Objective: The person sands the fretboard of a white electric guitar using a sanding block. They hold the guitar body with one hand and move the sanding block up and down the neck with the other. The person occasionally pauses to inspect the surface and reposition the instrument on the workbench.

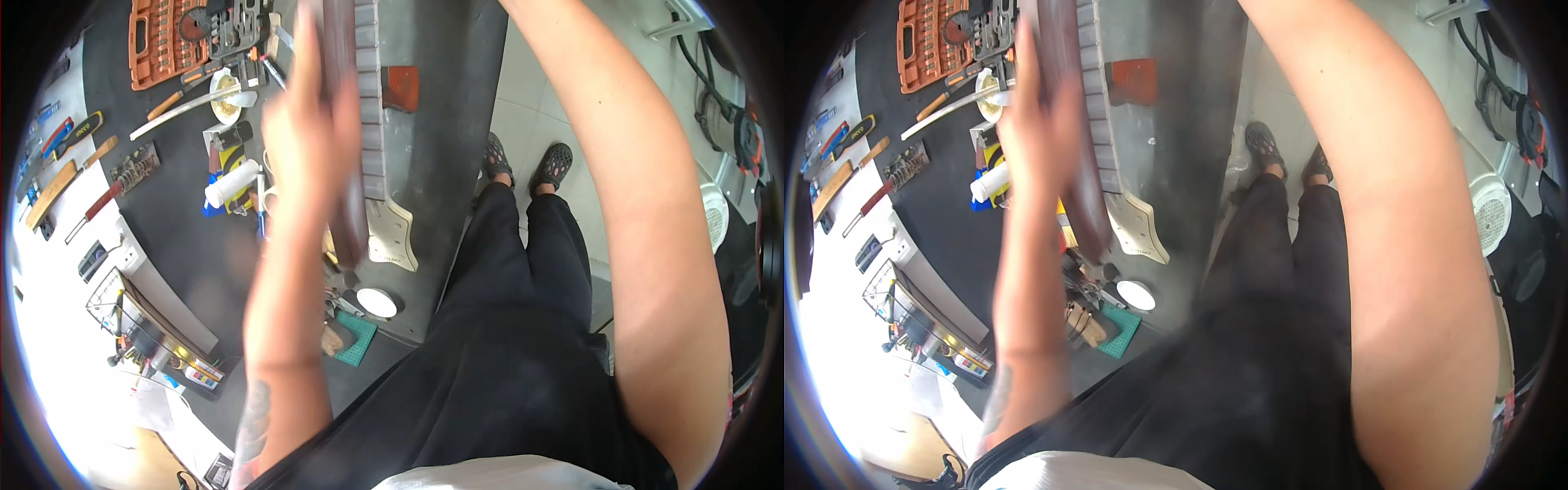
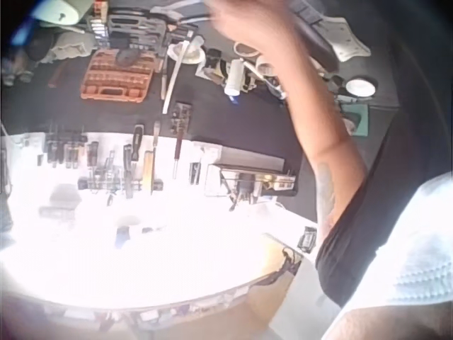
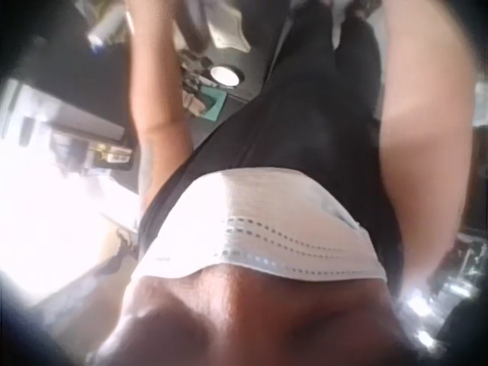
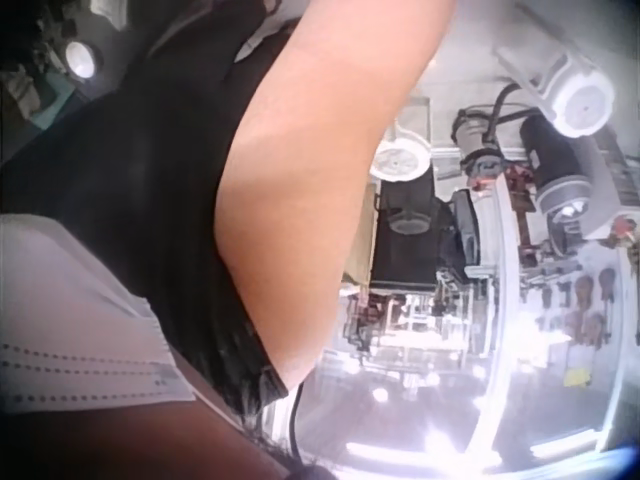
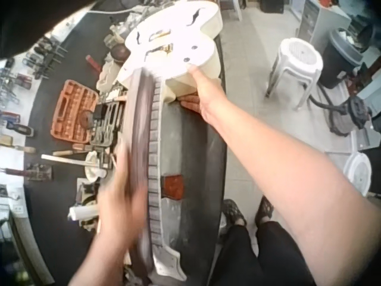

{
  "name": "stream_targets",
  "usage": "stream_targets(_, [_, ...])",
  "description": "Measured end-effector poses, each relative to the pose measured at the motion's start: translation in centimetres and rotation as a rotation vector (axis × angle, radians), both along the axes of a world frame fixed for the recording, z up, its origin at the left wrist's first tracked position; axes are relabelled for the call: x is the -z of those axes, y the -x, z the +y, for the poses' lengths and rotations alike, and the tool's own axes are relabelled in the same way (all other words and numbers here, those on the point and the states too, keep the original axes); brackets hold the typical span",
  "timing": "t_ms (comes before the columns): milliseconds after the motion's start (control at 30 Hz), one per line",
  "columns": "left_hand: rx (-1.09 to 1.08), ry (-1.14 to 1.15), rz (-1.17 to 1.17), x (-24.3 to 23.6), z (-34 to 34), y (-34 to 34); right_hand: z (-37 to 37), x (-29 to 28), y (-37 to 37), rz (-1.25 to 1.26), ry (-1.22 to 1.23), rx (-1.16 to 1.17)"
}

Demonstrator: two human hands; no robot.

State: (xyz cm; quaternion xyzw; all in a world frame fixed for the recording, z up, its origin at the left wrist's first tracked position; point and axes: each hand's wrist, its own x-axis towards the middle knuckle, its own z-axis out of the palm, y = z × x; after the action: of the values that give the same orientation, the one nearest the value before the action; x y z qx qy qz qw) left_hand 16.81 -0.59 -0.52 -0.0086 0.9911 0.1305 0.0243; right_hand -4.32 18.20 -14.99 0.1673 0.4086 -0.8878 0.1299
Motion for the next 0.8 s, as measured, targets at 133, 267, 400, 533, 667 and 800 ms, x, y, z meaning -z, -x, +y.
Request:
stream_targets(133, [0.072, -0.163, 0.057, 1.0, -2.9, -8.4, -1.1, -0.9, -0.3, 0.014, -0.018, 0.013])
stream_targets(267, [0.075, 0.094, -0.009, -0.5, -0.2, 9.3, 2.2, 4.2, 5.1, -0.092, 0.401, -0.176])
stream_targets(400, [-0.094, 0.093, -0.099, -3.0, 0.9, 9.9, -2.1, -1.2, -0.1, -0.003, 0.051, -0.037])
stream_targets(533, [0.034, -0.091, -0.017, 0.2, -2.1, -6.8, -0.4, -0.9, -0.3, 0.007, 0.007, -0.006])
stream_targets(667, [0.076, 0.011, 0.053, 0.8, -1.4, -1.2, -0.4, -0.1, 0.2, 0.011, 0.006, 0.008])
stream_targets(800, [0.048, -0.042, 0.255, -2.5, 3.1, 11.6, -1.7, -1.4, 0.0, 0.027, 0.045, -0.029])
